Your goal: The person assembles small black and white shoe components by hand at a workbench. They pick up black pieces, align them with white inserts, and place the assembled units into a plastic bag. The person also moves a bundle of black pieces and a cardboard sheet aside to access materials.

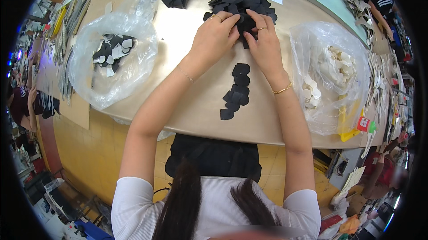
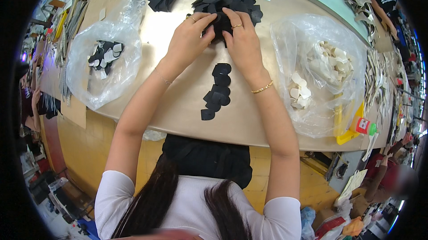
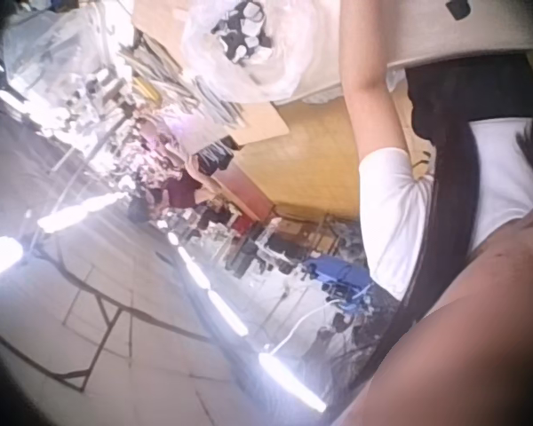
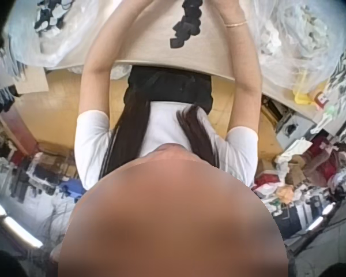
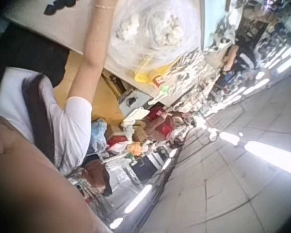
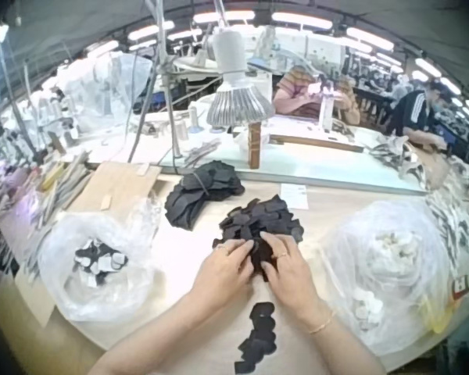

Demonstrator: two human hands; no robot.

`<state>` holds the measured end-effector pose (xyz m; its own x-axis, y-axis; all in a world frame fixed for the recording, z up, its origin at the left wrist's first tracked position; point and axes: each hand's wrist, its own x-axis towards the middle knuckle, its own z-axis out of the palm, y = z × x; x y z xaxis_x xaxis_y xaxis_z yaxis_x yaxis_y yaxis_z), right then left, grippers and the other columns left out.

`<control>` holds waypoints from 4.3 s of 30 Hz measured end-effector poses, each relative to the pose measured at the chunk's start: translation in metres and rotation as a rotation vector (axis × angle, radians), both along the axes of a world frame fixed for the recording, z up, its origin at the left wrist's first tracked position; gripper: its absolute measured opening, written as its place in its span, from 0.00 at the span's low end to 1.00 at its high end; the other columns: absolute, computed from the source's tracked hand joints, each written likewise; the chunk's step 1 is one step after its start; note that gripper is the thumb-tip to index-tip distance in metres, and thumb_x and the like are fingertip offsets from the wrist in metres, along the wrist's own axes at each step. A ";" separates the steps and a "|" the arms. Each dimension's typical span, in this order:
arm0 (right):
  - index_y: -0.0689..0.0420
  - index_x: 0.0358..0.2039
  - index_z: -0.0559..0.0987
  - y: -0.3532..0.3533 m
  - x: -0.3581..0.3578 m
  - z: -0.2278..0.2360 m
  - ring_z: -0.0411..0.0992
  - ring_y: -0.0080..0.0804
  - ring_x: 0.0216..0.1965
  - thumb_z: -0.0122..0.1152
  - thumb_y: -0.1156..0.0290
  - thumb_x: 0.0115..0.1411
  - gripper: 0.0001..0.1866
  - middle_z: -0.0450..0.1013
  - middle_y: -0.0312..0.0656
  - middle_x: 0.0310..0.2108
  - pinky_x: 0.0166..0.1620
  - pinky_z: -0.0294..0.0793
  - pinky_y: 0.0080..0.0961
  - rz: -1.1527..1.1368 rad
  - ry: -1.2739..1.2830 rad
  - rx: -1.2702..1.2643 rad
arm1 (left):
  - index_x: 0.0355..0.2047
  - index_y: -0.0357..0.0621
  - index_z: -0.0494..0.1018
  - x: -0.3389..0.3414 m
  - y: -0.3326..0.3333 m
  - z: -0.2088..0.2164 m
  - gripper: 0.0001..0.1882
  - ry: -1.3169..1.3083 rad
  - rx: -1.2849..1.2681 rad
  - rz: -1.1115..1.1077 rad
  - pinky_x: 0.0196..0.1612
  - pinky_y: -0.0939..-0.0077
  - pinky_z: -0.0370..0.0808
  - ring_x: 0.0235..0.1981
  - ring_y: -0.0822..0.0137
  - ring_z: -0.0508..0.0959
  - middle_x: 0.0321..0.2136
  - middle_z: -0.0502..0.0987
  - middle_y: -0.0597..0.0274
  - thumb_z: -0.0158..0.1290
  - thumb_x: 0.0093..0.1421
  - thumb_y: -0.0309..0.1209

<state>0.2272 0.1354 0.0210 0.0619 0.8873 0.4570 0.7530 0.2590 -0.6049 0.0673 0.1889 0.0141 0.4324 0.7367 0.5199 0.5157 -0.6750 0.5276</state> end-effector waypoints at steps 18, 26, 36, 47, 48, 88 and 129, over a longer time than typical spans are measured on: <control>0.61 0.41 0.81 -0.027 -0.024 0.021 0.73 0.35 0.32 0.64 0.74 0.61 0.09 0.73 0.45 0.38 0.37 0.74 0.29 0.128 0.279 -0.095 | 0.50 0.35 0.66 -0.072 -0.046 0.028 0.15 -0.973 -1.050 -0.032 0.36 0.73 0.83 0.43 0.60 0.84 0.42 0.82 0.46 0.51 0.70 0.33; 0.63 0.36 0.79 -0.076 -0.043 0.027 0.74 0.18 0.27 0.64 0.68 0.65 0.10 0.78 0.37 0.30 0.33 0.74 0.17 0.219 0.849 -0.630 | 0.46 0.39 0.66 -0.052 -0.108 0.024 0.11 -1.107 -1.134 -0.067 0.48 0.69 0.81 0.46 0.62 0.82 0.45 0.81 0.45 0.51 0.70 0.33; 0.62 0.39 0.75 -0.111 -0.013 0.028 0.76 0.21 0.30 0.58 0.69 0.69 0.08 0.78 0.39 0.33 0.37 0.77 0.18 0.013 1.066 -0.423 | 0.47 0.39 0.67 -0.092 -0.101 0.037 0.09 -1.329 -0.897 0.168 0.45 0.65 0.84 0.47 0.57 0.82 0.44 0.80 0.49 0.48 0.71 0.30; 0.62 0.41 0.73 -0.131 -0.028 0.024 0.79 0.28 0.38 0.59 0.74 0.68 0.06 0.78 0.43 0.39 0.44 0.78 0.23 0.092 0.915 -0.320 | 0.43 0.39 0.66 -0.043 -0.140 0.026 0.15 -1.042 -1.427 -0.175 0.20 0.81 0.78 0.24 0.70 0.81 0.31 0.79 0.55 0.61 0.61 0.24; 0.62 0.42 0.72 -0.131 -0.025 0.024 0.79 0.31 0.39 0.58 0.74 0.68 0.07 0.77 0.45 0.40 0.44 0.79 0.25 0.059 1.032 -0.236 | 0.43 0.39 0.66 -0.045 -0.139 0.025 0.17 -1.019 -1.414 -0.195 0.19 0.82 0.76 0.23 0.72 0.80 0.30 0.79 0.57 0.62 0.59 0.23; 0.60 0.44 0.82 -0.140 -0.036 0.029 0.65 0.13 0.25 0.73 0.76 0.53 0.17 0.75 0.31 0.28 0.28 0.65 0.16 0.079 0.324 -0.365 | 0.61 0.35 0.65 -0.083 -0.174 0.022 0.22 -0.715 -1.446 -0.136 0.43 0.74 0.83 0.40 0.62 0.84 0.45 0.75 0.52 0.51 0.67 0.20; 0.64 0.49 0.77 -0.181 -0.028 0.025 0.74 0.19 0.30 0.61 0.77 0.65 0.12 0.77 0.35 0.33 0.35 0.76 0.14 0.407 1.068 -0.952 | 0.39 0.52 0.83 -0.085 -0.187 0.010 0.17 -0.216 -0.396 -0.399 0.54 0.66 0.67 0.54 0.58 0.66 0.57 0.64 0.55 0.60 0.50 0.18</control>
<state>0.1991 -0.0451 0.0456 -0.3339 0.8577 -0.3909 -0.1698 -0.4627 -0.8701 -0.0175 0.0015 0.0241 0.6303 0.6951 0.3458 0.1159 -0.5246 0.8434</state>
